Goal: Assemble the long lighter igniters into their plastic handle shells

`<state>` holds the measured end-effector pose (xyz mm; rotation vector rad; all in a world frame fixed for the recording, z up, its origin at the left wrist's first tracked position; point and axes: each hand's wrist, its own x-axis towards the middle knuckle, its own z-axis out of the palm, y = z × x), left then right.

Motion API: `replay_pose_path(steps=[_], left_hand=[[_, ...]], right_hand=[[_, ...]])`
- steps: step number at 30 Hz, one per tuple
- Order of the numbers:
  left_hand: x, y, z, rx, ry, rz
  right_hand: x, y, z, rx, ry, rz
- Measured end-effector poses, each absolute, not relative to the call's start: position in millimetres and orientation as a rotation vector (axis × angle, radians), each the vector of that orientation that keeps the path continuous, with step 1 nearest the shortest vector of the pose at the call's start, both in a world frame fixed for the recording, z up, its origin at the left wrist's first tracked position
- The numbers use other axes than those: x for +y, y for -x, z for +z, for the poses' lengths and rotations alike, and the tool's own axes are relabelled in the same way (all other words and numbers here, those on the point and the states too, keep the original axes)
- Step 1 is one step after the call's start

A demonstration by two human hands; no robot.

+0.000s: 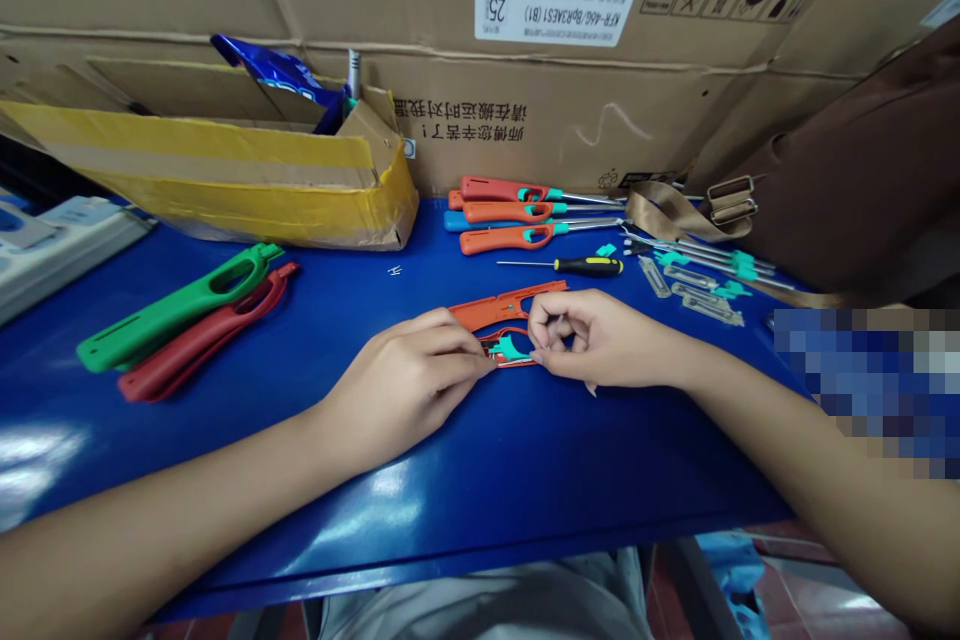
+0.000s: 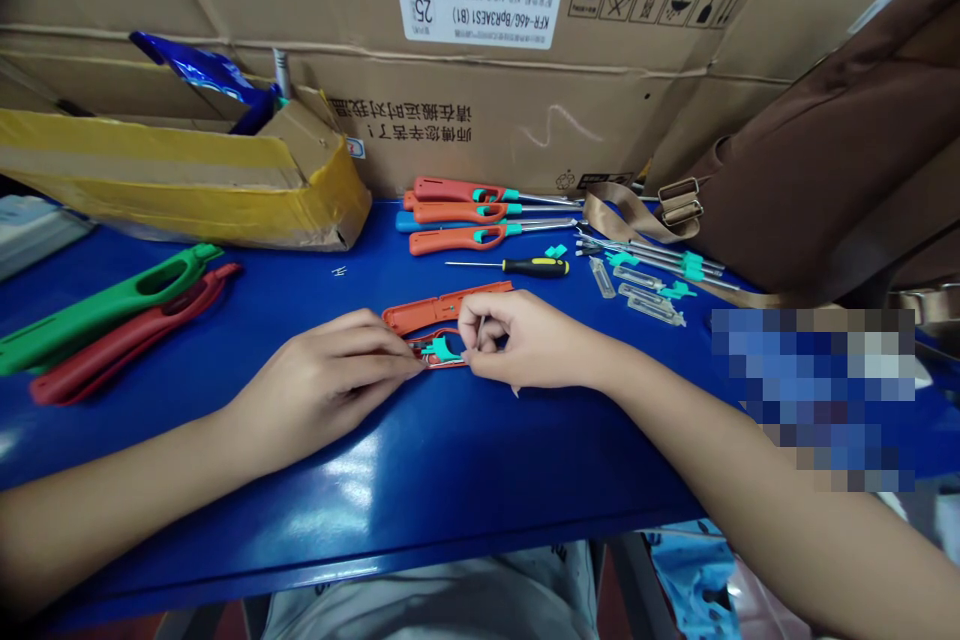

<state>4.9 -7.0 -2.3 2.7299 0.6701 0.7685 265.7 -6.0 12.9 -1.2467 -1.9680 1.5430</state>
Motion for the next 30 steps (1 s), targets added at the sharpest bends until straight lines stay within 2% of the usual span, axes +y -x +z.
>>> replay_pose_path(steps=[5,20,30], left_hand=[[-8.0,-5.0,-0.4,0.693,-2.748,0.701],[-7.4,-5.5,-6.1,0.626,-2.663,0.863],[-11.1,-8.4,-3.4,0.713,-2.663,0.765]], right_hand=[[-5.8,-265.9,12.7,-1.97,1.241,1.547],[-3.7,-265.3,10.7,-1.971,1.244,1.52],[-3.9,-266.1,9.6,-1.98,1.233,1.512]])
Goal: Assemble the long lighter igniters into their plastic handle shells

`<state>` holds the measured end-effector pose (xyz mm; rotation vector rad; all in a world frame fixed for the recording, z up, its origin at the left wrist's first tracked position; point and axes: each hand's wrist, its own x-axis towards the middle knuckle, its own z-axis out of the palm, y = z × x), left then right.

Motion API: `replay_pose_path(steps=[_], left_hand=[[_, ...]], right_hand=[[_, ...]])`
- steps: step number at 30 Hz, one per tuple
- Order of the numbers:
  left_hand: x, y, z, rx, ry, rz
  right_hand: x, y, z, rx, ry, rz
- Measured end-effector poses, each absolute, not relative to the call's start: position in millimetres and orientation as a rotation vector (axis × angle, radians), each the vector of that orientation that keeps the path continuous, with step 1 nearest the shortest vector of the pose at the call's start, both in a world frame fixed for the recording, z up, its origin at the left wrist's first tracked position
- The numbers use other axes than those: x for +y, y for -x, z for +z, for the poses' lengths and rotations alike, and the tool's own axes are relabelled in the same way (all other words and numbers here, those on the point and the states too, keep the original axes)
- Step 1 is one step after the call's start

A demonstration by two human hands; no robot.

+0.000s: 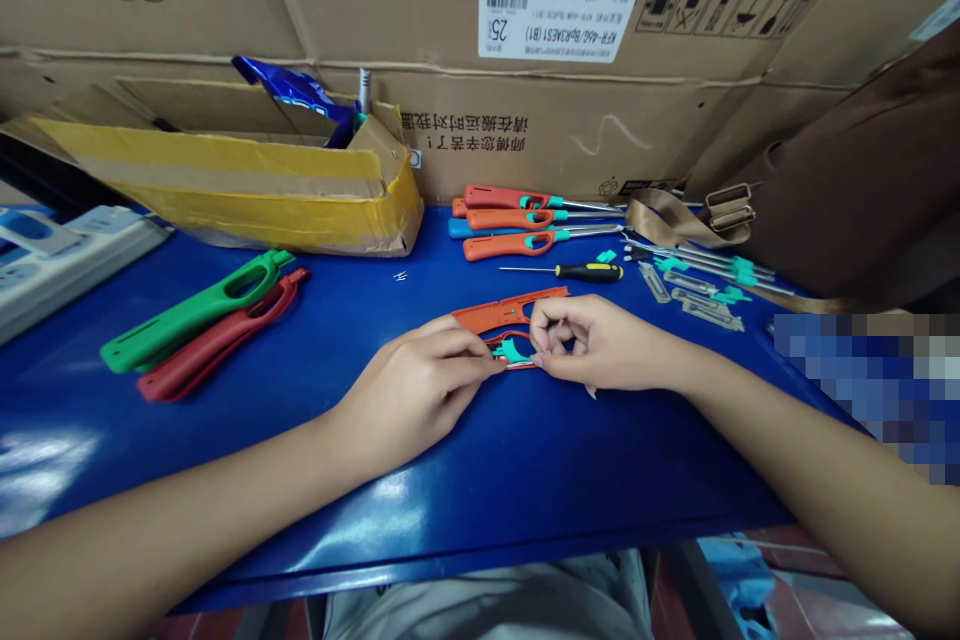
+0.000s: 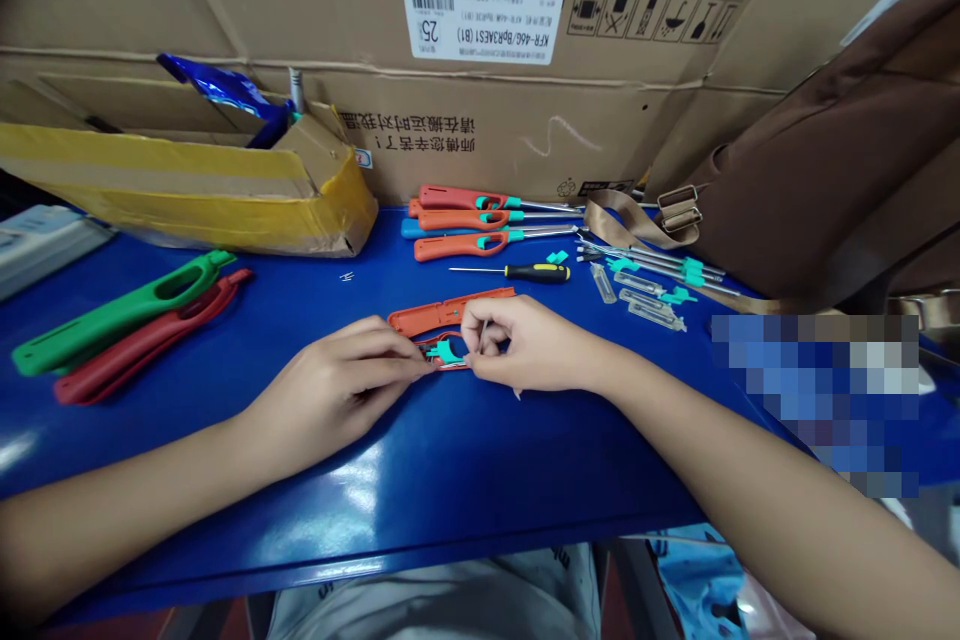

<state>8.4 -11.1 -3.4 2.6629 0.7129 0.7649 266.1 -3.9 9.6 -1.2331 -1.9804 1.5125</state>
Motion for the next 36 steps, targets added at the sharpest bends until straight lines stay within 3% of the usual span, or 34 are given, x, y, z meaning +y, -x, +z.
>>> replay_pose_path(steps=[36], left_hand=[[-16,-19,21,0.866,-2.585,0.699]], right_hand=[[-5,-263,14,-1.972,1.233,1.522]])
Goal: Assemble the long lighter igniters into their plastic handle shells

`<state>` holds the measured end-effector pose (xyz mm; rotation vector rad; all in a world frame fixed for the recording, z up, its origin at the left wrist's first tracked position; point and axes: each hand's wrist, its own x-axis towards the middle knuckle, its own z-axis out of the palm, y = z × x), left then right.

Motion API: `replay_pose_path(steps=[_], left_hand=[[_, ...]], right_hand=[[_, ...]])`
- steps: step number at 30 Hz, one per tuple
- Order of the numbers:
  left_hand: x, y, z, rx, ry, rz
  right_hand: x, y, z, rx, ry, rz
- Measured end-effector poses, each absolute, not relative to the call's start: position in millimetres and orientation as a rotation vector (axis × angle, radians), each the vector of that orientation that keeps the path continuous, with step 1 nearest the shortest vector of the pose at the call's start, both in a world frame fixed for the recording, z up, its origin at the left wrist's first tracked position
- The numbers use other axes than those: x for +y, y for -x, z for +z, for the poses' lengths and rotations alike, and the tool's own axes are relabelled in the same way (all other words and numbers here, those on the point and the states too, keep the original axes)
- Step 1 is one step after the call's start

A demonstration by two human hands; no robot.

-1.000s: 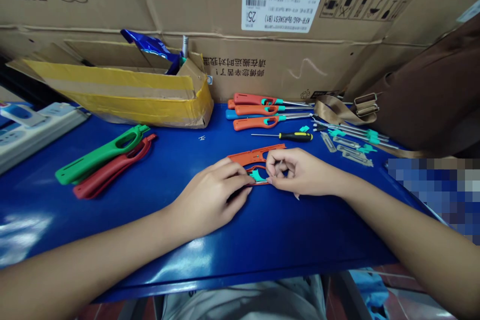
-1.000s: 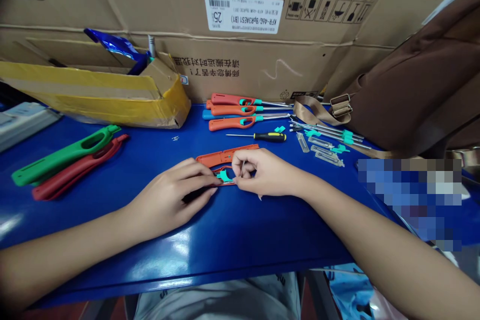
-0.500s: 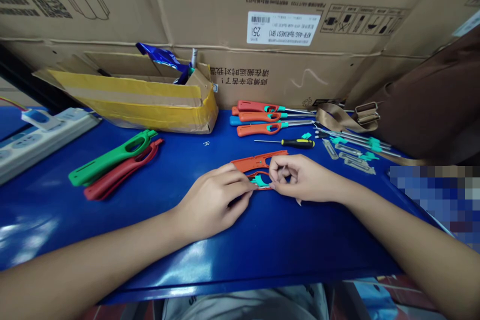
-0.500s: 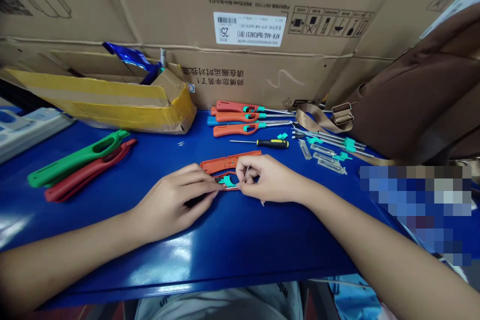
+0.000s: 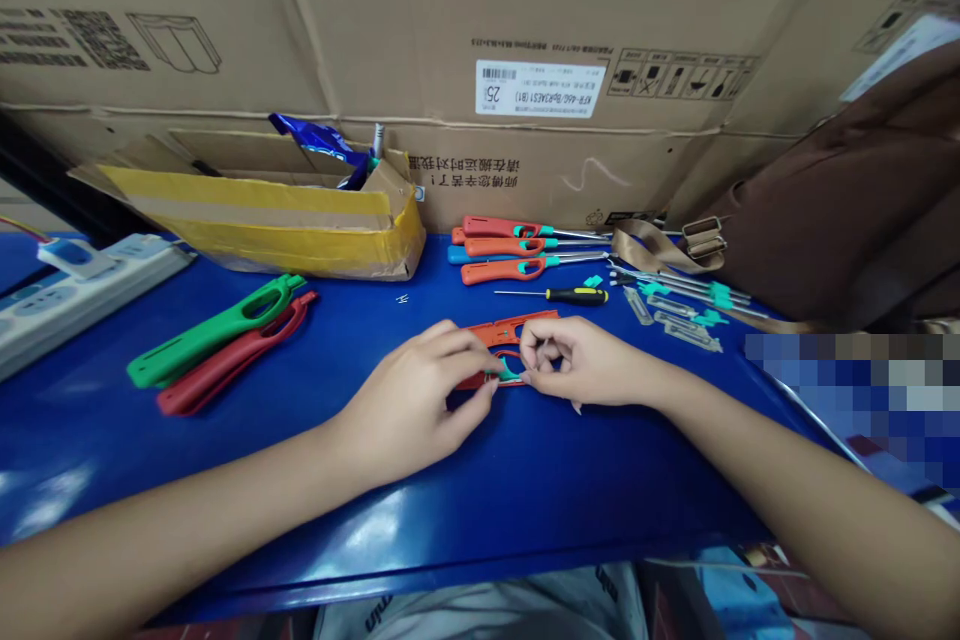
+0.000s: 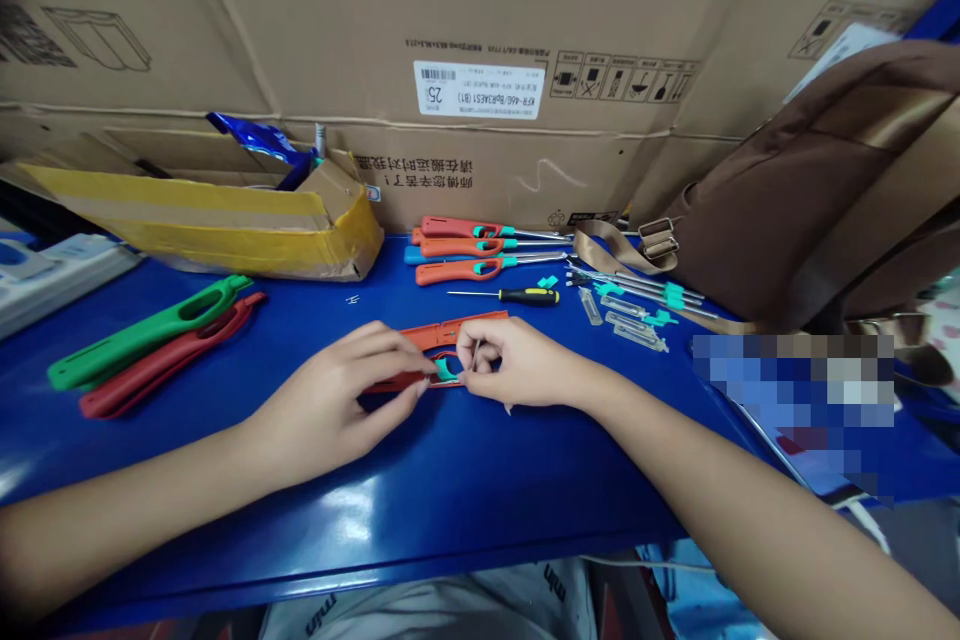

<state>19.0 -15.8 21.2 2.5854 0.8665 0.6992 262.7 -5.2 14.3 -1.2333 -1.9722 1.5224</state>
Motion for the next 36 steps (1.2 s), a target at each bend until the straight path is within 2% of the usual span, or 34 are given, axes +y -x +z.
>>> replay_pose_path(steps=[5,8,10,19,29,36], left_hand=[[23,-48,48,0.774,-2.664,0.926],[53,-90,58,0.698,-2.789,0.727],[68,-123,60,0.582,-2.826,0.467],[89,-222,41,0.479,-2.925,0.182],[96,-235,31,0.556,-2.924,0.196],[94,-212,43,0.558,-2.818,0.405]], right_hand=[[-5,-262,14,-2.009,1.187,1.444],[-5,-263,12,-2.018,1.216,1.45],[-4,-263,11,-2.001,1.231,1.478],[-1,-266,9,-2.025,1.169,1.474],[-1,-268,2,-1.997,1.151,1.476],[-2,-266,11,-2.02,1.168,1.473]])
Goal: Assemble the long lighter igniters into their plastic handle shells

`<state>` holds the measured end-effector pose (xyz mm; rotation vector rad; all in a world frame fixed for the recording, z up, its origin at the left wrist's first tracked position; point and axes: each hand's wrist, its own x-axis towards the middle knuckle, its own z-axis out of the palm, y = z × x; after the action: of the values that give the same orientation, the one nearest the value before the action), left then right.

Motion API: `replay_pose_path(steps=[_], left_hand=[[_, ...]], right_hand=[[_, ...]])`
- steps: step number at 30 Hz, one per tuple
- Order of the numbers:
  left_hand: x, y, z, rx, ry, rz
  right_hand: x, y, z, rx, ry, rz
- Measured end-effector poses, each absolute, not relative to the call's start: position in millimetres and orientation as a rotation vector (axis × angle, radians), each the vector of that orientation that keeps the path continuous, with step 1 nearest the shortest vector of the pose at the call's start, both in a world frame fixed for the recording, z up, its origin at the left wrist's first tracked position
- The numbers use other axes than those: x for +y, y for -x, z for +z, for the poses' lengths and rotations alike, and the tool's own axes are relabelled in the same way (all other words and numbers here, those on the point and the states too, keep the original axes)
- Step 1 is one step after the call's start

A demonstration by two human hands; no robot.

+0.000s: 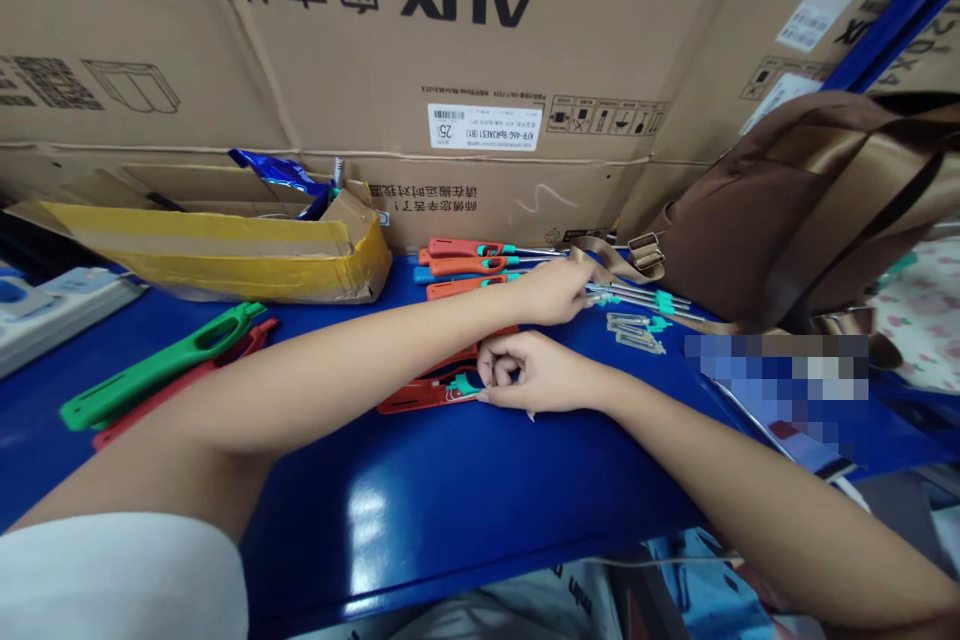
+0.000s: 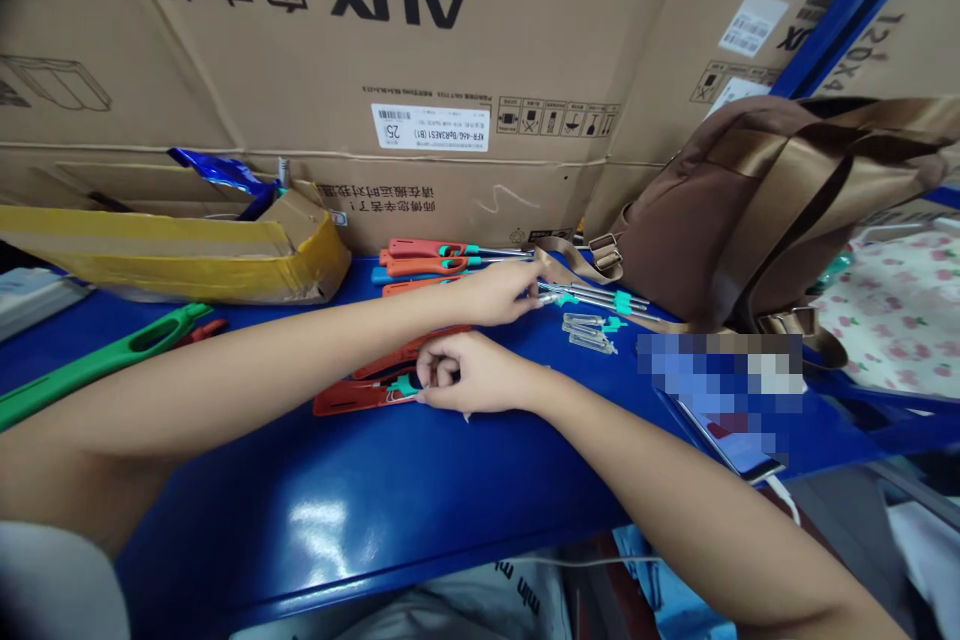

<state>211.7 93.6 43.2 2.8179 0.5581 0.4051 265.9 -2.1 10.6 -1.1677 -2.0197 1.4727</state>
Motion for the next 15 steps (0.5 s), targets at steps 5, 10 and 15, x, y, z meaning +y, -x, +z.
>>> replay_pose_path(steps=[5,10,15], left_hand=[[73,-138,54,0.589,-2.688,0.66],[32,-48,32,0.589,-1.96,0.757],[4,-3,13,0.819,-1.579,0.726]], right_hand=[[-3,-266,12,-2.059,1.133,1.454],[-5,-265,10,-2.072,1.135,1.403],[-8,-260,14,-2.091,1.167,1.326]])
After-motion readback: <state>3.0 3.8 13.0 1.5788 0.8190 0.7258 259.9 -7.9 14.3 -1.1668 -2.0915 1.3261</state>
